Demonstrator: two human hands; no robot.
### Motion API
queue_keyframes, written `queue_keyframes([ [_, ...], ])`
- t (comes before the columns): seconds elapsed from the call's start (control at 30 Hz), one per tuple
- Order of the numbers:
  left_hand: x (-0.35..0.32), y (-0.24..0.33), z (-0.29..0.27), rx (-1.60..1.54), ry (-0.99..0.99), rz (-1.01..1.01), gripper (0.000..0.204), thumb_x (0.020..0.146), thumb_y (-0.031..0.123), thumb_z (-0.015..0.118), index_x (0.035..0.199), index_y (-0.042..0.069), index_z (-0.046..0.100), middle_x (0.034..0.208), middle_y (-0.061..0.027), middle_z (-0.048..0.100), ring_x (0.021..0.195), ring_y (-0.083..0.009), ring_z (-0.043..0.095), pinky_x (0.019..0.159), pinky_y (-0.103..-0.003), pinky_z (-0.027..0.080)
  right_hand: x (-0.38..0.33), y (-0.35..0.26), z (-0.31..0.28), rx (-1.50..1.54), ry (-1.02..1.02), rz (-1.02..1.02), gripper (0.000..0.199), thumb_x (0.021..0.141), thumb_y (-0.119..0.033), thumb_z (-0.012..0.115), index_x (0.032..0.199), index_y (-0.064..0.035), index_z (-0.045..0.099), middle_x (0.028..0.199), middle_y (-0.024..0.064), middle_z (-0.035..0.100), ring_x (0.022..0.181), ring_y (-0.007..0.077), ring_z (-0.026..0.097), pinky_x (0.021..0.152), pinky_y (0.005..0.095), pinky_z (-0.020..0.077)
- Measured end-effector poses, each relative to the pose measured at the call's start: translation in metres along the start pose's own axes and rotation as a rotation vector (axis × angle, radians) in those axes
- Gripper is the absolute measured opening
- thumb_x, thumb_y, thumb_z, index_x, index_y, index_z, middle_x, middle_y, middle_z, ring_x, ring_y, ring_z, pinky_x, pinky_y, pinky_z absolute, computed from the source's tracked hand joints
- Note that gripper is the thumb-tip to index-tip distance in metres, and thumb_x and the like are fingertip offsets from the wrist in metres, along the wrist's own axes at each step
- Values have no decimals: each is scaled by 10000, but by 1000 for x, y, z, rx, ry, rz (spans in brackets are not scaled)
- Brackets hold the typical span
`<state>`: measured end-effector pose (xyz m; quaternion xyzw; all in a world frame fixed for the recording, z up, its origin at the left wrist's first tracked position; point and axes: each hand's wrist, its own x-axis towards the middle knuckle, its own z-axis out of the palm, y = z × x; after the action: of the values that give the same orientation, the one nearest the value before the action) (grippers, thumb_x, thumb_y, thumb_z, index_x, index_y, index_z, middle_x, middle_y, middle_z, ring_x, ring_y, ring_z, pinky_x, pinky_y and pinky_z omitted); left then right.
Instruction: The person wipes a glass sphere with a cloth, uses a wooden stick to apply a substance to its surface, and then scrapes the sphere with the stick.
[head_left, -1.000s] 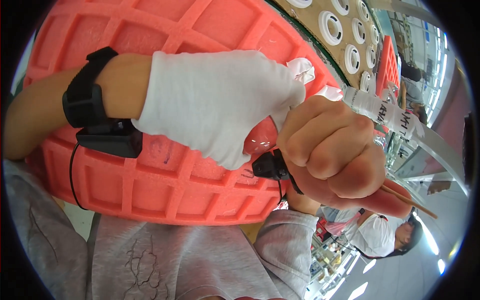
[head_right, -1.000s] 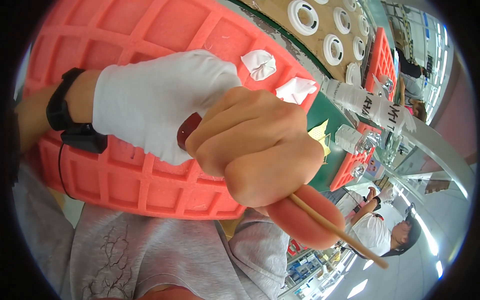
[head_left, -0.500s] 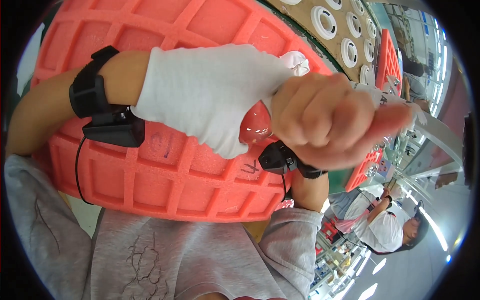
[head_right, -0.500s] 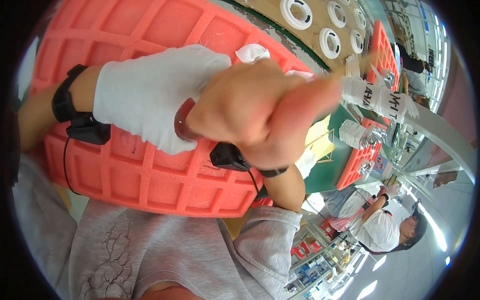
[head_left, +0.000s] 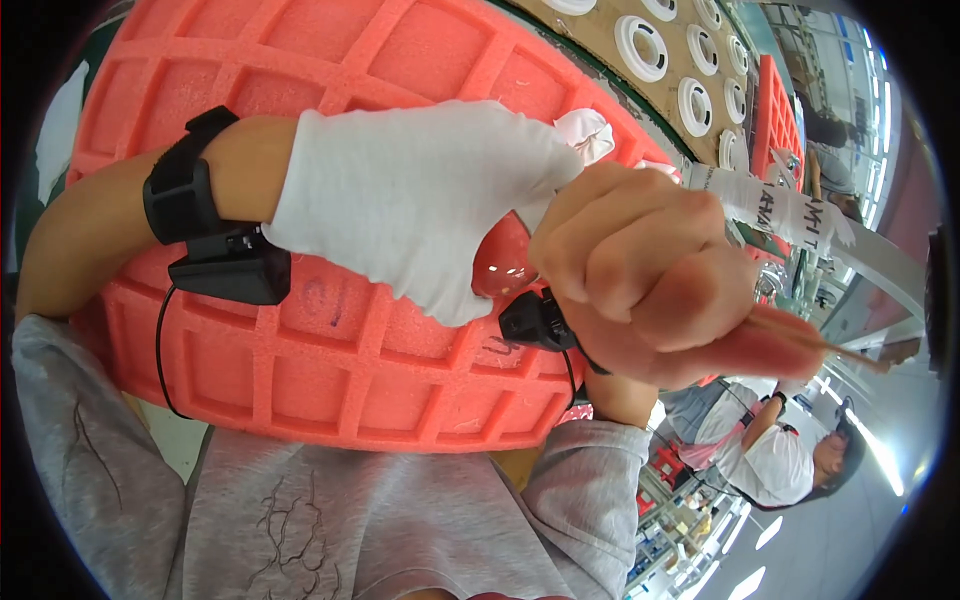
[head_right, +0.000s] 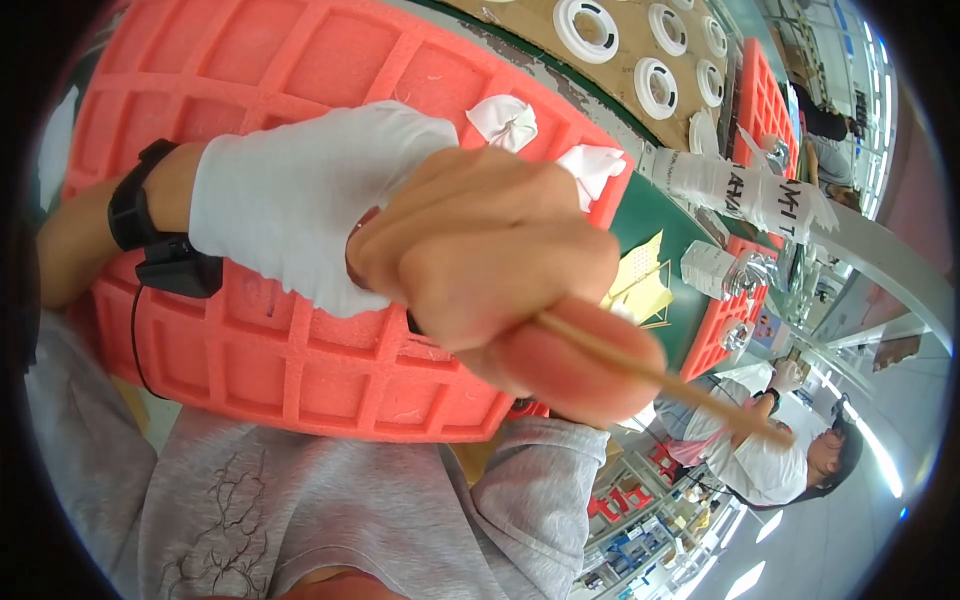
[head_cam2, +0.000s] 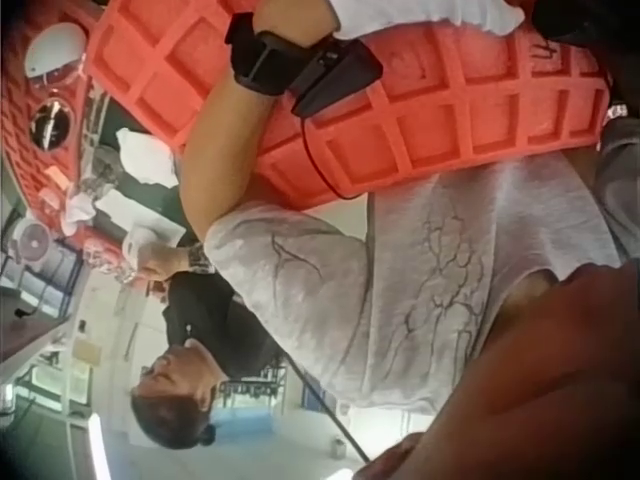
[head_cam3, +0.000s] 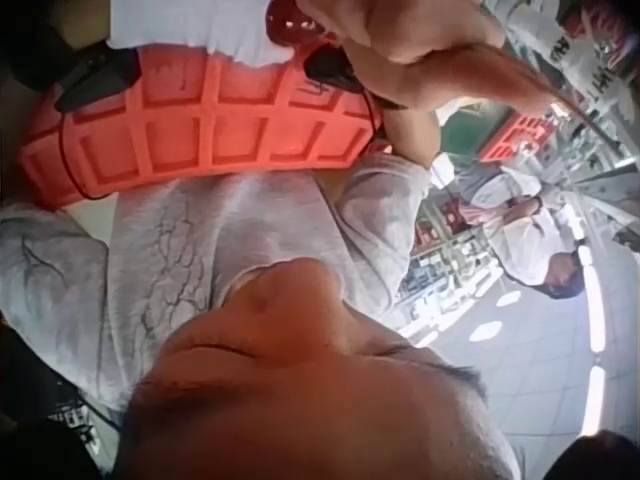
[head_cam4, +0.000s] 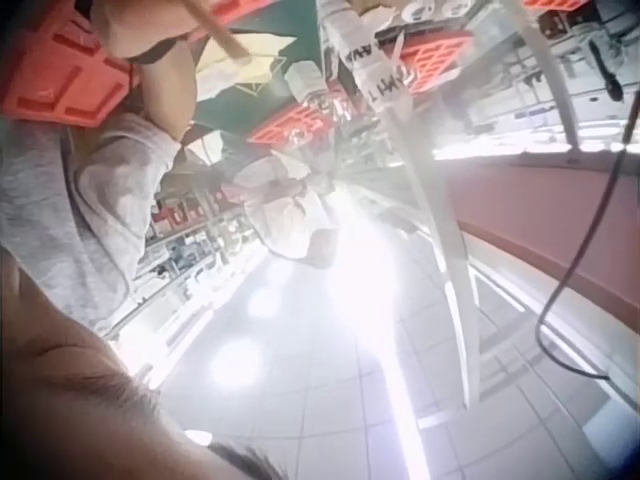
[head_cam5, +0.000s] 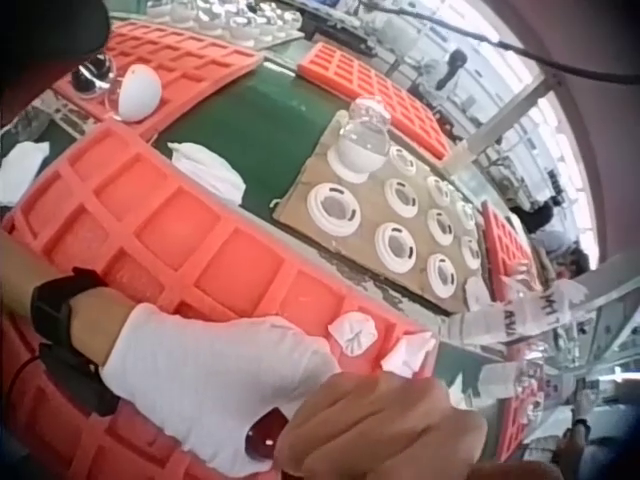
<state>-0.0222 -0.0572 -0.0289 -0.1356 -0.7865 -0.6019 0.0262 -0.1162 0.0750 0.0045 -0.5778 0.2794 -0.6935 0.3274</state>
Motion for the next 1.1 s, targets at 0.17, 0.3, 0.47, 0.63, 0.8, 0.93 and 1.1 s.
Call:
queue_keyframes([
  [0.17, -2, 8, -14, -33, -206, -114, 555, 689, 123, 806, 1102, -35, 470, 928, -229, 651, 840, -416, 645, 703, -424, 523, 4, 0, -6, 97, -61, 75, 687, 1023, -709, 175, 645, -140, 251, 507, -17, 258, 330, 128, 261, 323, 278, 171],
  [0.3, 1, 2, 2, -45, -30, -51, 287, 663, 112, 759, 855, 6, 573, 771, -161, 611, 739, -364, 608, 645, -409, 489, 1, 4, -22, 414, -19, 211, 679, 1037, -691, 182, 640, -146, 263, 504, -20, 251, 342, 111, 213, 330, 264, 166],
  [0.47, 1, -1, 3, 76, 8, 92, 281, 667, 115, 755, 848, 10, 569, 776, -160, 613, 755, -366, 613, 649, -413, 491, 3, 5, -24, 585, 27, 211, 670, 1053, -667, 188, 638, -149, 273, 502, -22, 242, 356, 96, 170, 334, 252, 161],
  [0.63, 0, 1, 1, 29, -34, 19, 230, 695, 93, 725, 848, 14, 573, 773, -156, 614, 751, -359, 615, 649, -417, 492, 1, 2, -10, 355, 39, 119, 662, 1064, -649, 194, 641, -145, 270, 504, -20, 239, 357, 94, 167, 333, 252, 157],
  [0.8, 1, 6, -5, 2, -41, 0, 202, 716, 91, 710, 848, 17, 576, 767, -154, 610, 741, -347, 615, 652, -421, 493, 1, 1, -13, 365, 27, 175, 659, 1066, -645, 199, 646, -144, 277, 506, -22, 241, 358, 92, 166, 333, 251, 157],
  [0.93, -2, 6, -1, 35, -40, -36, 218, 700, 85, 721, 847, 19, 574, 757, -150, 611, 726, -345, 615, 652, -418, 496, 0, 2, -16, 354, 14, 195, 656, 1068, -643, 202, 650, -143, 282, 507, -24, 243, 358, 91, 166, 333, 251, 158],
  [1.1, -2, 4, 4, 10, 26, -12, 235, 688, 75, 745, 856, 22, 590, 749, -131, 630, 709, -320, 624, 658, -403, 505, 5, 6, -26, 623, 34, 218, 654, 1064, -649, 206, 660, -142, 297, 507, -29, 254, 362, 85, 173, 334, 249, 162],
])
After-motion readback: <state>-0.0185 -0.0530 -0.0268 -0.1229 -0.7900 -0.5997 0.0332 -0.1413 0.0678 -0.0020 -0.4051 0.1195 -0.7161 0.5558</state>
